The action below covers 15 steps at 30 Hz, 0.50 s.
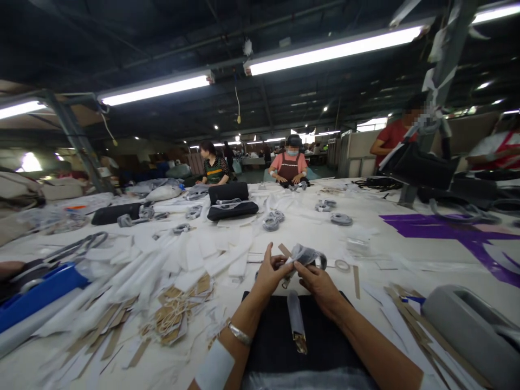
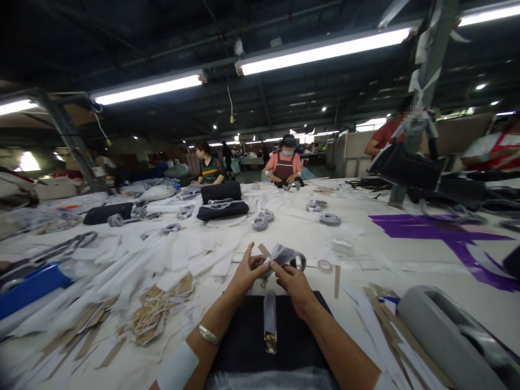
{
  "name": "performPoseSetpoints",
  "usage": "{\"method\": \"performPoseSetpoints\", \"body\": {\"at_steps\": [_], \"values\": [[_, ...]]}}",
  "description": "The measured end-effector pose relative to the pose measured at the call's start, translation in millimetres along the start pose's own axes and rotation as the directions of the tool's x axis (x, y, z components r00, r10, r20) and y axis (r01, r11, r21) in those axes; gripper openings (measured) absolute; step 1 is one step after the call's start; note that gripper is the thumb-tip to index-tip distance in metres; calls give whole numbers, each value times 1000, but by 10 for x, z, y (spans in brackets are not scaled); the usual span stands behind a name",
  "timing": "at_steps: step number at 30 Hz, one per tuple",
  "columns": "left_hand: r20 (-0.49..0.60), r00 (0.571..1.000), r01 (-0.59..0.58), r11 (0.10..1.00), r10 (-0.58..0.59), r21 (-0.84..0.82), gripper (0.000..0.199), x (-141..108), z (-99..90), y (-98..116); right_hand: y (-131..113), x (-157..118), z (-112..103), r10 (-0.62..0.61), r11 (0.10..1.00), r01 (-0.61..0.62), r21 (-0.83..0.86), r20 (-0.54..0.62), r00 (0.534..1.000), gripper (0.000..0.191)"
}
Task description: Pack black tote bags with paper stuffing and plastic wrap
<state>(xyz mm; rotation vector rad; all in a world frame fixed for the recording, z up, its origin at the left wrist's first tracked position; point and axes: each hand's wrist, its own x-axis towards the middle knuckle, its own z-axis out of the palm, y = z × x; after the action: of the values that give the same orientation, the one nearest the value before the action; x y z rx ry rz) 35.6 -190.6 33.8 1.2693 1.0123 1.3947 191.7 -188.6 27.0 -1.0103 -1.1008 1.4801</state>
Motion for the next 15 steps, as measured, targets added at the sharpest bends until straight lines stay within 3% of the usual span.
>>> {"method": "performPoseSetpoints", "body": {"at_steps": [3, 5, 11, 15], "values": [[151, 988, -10, 999, 16, -39, 60, -29, -11, 68, -3, -4, 11, -2, 999, 1, 32, 29, 1000, 38], [182, 983, -31, 999, 33, -14, 46, -44, -11, 85, -3, -1, 12, -13, 999, 11, 47, 45, 999, 38], [14, 993, -120, 977, 119, 175, 33, -20, 11, 17, -12, 5, -25, -24, 991, 15, 134, 68, 997, 35], [-7, 988, -156, 983, 157, 98, 35, -12, -1, 42, -39, -18, -35, -45, 947, -15, 320, 179, 983, 34]]}}
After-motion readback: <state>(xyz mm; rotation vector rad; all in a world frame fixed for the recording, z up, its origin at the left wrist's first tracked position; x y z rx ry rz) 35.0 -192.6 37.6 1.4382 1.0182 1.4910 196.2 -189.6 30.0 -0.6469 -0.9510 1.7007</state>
